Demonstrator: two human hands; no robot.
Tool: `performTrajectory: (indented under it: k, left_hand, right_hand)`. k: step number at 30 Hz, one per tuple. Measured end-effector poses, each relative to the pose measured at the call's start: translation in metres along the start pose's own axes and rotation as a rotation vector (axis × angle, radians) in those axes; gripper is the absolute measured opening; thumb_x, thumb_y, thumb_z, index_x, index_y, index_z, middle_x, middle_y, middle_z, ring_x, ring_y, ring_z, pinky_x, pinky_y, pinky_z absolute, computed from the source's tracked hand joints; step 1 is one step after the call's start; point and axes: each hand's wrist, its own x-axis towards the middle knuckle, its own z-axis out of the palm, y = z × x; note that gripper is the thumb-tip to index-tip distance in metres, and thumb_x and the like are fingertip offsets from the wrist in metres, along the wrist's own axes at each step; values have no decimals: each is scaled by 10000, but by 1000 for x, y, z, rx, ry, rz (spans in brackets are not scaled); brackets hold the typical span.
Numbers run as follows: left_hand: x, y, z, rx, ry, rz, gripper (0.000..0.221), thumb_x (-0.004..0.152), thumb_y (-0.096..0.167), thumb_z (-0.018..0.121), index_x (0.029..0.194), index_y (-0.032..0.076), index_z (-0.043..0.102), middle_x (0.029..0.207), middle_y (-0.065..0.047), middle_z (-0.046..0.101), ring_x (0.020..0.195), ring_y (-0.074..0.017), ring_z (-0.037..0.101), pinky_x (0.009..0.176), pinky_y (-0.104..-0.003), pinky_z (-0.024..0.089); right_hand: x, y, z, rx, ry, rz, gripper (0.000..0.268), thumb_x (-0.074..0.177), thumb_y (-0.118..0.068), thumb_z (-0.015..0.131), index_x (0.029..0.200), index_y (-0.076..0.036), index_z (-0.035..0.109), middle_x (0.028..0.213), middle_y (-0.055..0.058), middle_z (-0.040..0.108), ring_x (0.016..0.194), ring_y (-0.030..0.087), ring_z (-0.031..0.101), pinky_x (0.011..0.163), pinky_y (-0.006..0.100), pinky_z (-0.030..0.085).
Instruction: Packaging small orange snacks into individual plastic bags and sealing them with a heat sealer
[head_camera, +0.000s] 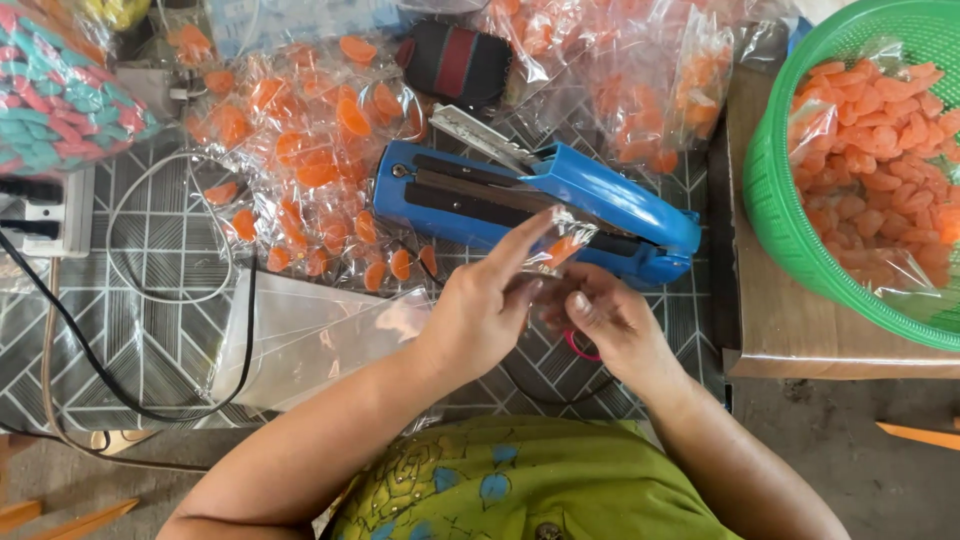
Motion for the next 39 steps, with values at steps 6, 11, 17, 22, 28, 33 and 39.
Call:
performTrajectory:
  k: [6, 11, 17, 22, 28, 33, 39]
  left_hand:
    - [-14, -1, 16, -358, 25, -291, 722, 772, -113, 768, 1446, -8, 529, 1216, -266, 637, 1074, -428, 734, 934, -452, 635]
    - [-1, -30, -2, -288, 38, -265, 613, 886, 451, 764, 1339, 48, 670, 1170, -221, 689, 978, -327, 745, 902, -431, 619]
    - [26, -23, 6, -777, 125, -292, 450, 996, 332, 679, 1212, -63, 705, 1036, -221, 774, 976, -294, 774, 850, -369, 632]
    - [28, -40, 15, -713, 196, -349, 285, 953, 255, 773, 987, -27, 786, 704, -129, 753, 705, -124, 726, 674, -255, 620]
    - [33, -28, 6, -649, 162, -270, 221, 929, 159, 785, 1032, -36, 783, 796, -160, 788, 680, -82, 682, 629, -168, 526]
    - [35, -25, 7, -586, 152, -251, 129, 911, 121, 802, 963, 4, 807, 654, -120, 746, 599, -54, 638, 566, -145, 499]
    - [31, -16, 5, -603, 143, -332, 130, 831, 100, 837, 903, -3, 806, 737, -144, 765, 702, -136, 721, 650, -236, 594]
  right_hand:
    - [1, 2, 12, -213, 151, 2, 143, 945, -163, 760, 990, -32, 796, 910, 106, 794, 875, 106, 659, 832, 308, 574]
    - [-12, 34, -4, -37, 70, 89, 119, 910, -67, 768, 882, 45, 739, 700, 166, 732, 589, 197, 727, 498, 315, 639]
    - [-20, 42, -4, -31, 8, 113, 129, 902, -60, 762, 861, 61, 745, 681, 156, 730, 574, 177, 730, 486, 296, 645]
    - [-20, 42, -5, -53, -43, 126, 102, 907, -42, 754, 856, 46, 747, 670, 156, 743, 570, 168, 736, 489, 287, 644]
    - [-21, 50, -8, -63, -70, 111, 106, 911, -47, 746, 884, 55, 752, 669, 163, 744, 575, 179, 744, 504, 307, 657]
    - [-21, 49, -10, -93, -88, 99, 101, 915, -54, 743, 908, 43, 768, 683, 152, 752, 596, 171, 748, 515, 302, 656]
    - [-18, 11, 2, -461, -48, -84, 340, 800, -93, 868, 1101, 9, 745, 841, 147, 769, 670, 153, 753, 500, 265, 617]
